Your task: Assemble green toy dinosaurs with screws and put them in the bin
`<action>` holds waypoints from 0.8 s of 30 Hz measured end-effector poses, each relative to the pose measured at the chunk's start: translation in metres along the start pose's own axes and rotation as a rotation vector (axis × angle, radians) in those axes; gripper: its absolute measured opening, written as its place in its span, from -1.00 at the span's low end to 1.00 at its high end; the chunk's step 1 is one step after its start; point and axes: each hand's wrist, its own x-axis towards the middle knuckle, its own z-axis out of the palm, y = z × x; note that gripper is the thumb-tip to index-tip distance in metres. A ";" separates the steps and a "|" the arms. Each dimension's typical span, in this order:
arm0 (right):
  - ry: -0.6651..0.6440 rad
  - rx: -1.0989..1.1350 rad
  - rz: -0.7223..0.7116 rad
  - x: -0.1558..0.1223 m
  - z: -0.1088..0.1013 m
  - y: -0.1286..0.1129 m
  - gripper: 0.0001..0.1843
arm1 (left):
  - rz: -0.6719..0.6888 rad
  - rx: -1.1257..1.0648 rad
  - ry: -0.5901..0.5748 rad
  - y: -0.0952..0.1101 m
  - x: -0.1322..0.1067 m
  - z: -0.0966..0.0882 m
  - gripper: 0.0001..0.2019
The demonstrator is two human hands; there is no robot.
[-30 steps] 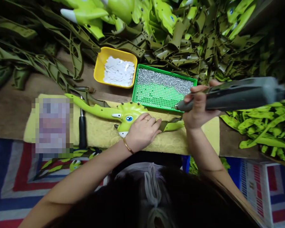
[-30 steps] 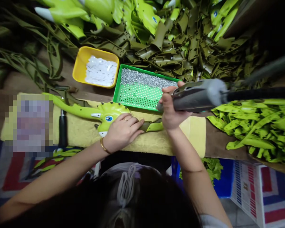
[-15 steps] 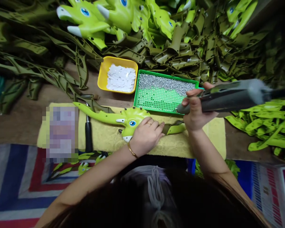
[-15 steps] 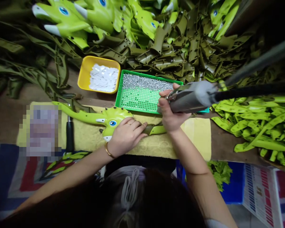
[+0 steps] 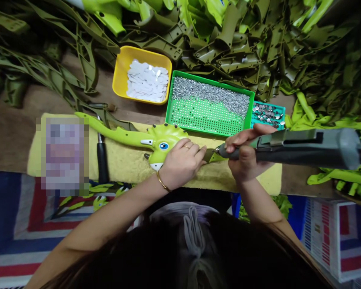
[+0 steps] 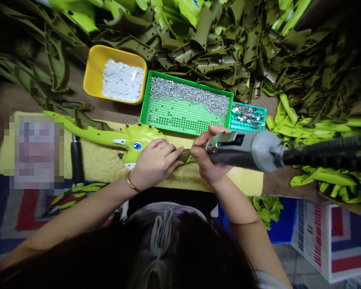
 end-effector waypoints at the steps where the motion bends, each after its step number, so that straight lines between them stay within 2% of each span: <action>1: -0.007 -0.003 -0.006 -0.003 -0.001 0.002 -0.58 | 0.002 0.000 0.002 0.000 0.000 0.000 -0.68; 4: -0.038 -0.049 0.000 -0.005 -0.005 -0.001 -0.56 | 0.008 0.017 0.015 0.000 -0.001 0.002 -0.68; 7: -0.044 -0.056 -0.003 0.010 -0.002 -0.007 -0.56 | 0.012 0.017 0.011 0.000 0.000 0.003 -0.67; 11: 0.135 -0.025 -0.185 0.039 0.008 0.003 -0.67 | 0.010 -0.021 -0.021 0.001 0.001 -0.004 -0.68; 13: 0.188 -0.074 -0.134 0.044 0.012 0.015 -0.69 | 0.021 -0.092 0.002 -0.001 -0.006 -0.014 -0.70; 15: 0.200 -0.128 -0.044 0.043 0.013 0.027 -0.65 | -0.029 -0.165 0.099 -0.005 -0.021 -0.024 -0.72; 17: 0.193 -0.137 -0.008 0.038 0.012 0.035 -0.60 | -0.246 -0.185 0.253 -0.012 -0.043 -0.032 -0.78; 19: 0.182 -0.111 0.002 0.033 0.011 0.039 -0.60 | -0.606 -0.224 0.365 -0.019 -0.064 -0.036 -0.82; 20: 0.181 -0.097 0.002 0.032 0.011 0.040 -0.60 | -0.791 -0.301 0.368 -0.022 -0.073 -0.037 -0.78; 22: 0.184 -0.075 -0.009 0.030 0.011 0.042 -0.60 | -1.072 -0.609 0.258 -0.026 -0.083 -0.035 -0.63; 24: 0.184 -0.061 -0.025 0.030 0.012 0.042 -0.60 | -1.208 -0.969 0.124 -0.027 -0.083 -0.033 -0.48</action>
